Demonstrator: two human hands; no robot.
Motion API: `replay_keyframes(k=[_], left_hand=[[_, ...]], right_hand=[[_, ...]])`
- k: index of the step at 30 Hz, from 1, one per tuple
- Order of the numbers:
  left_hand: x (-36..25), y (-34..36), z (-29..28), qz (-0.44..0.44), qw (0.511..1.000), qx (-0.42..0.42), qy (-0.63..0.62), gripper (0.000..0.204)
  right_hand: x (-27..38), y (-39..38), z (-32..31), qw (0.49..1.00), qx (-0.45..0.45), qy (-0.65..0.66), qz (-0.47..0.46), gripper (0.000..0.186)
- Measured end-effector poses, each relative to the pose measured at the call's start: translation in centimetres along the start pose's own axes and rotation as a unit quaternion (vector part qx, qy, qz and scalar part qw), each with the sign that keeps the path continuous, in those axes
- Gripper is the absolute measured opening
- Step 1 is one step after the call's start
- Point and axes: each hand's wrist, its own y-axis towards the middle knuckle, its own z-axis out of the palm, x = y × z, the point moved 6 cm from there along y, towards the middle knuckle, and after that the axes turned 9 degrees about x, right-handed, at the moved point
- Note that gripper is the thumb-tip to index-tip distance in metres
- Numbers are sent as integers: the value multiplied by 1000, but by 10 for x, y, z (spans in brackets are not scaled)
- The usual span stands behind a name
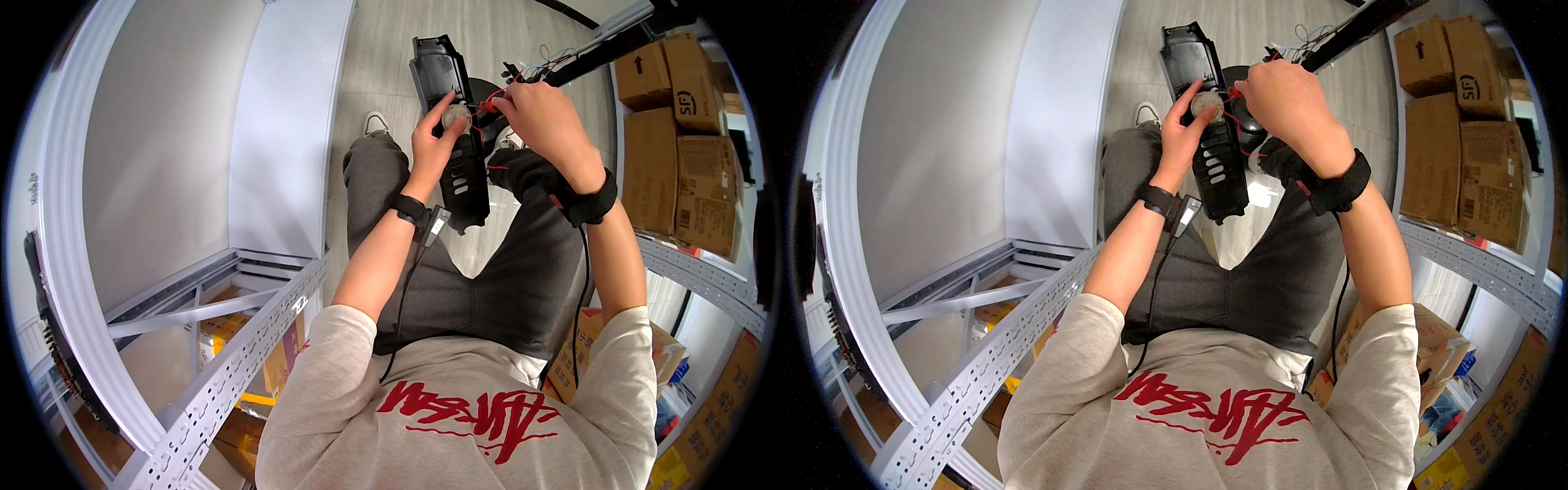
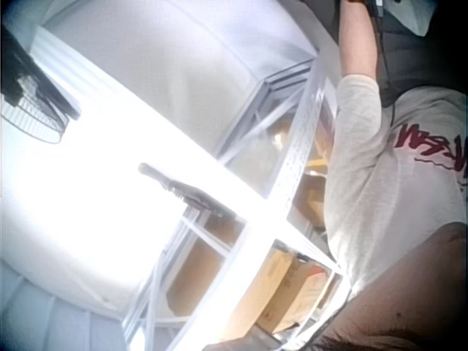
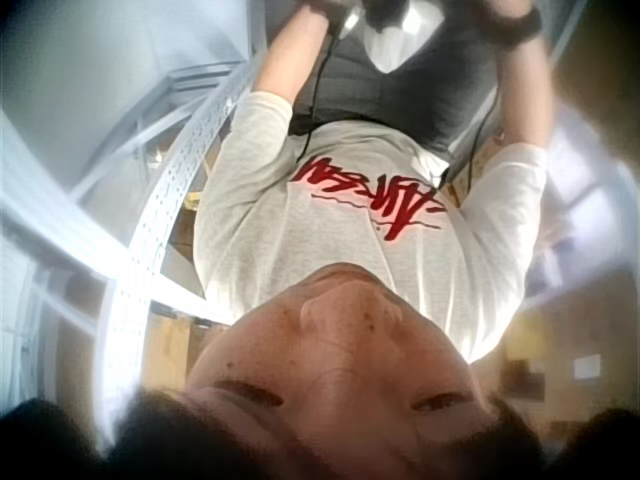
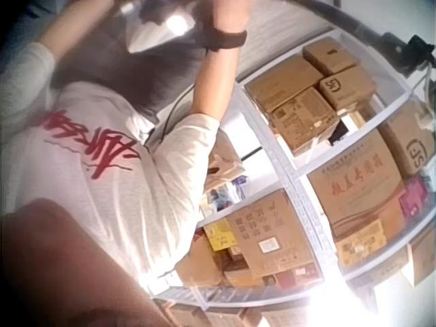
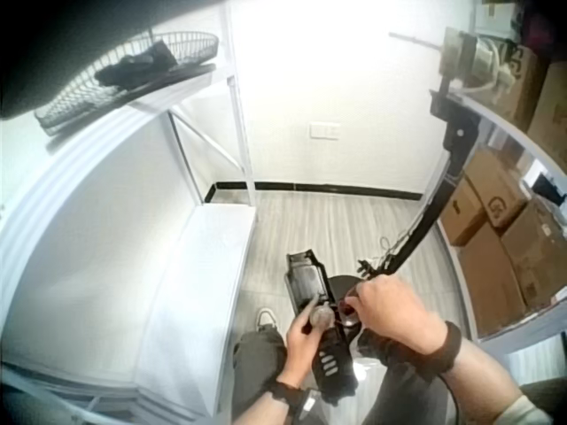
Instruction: The person sits on the floor and uses a screwdriver to tighten screws on a small white component attached to a fan stand. They then pick up a black plastic fan housing and continue to secure the component inside it.
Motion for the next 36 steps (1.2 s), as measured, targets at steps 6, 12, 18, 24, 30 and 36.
replay_keyframes(k=[6, 12, 18, 24, 30, 36], left_hand=[[0, 1, -1, 11, 1000, -12, 0, 50], [5, 0, -3, 10, 1000, -11, 2, 50], [3, 0, -2, 0, 1000, 9, 15, 51], [-1, 0, -1, 5, 1000, -4, 7, 51], [2, -1, -2, 3, 1000, -4, 7, 52], [1, 1, 2, -10, 1000, 25, -2, 55]], right_hand=[[13, -17, -18, 988, -132, 5, -76, 21], [7, -4, -4, 998, -47, -15, -29, 20], [5, -8, -15, 994, -88, 41, -49, 21], [10, -15, -14, 990, -117, -10, -73, 23], [0, -4, -8, 999, -7, 35, 29, 27], [11, -17, -15, 985, -149, 25, -77, 24]])
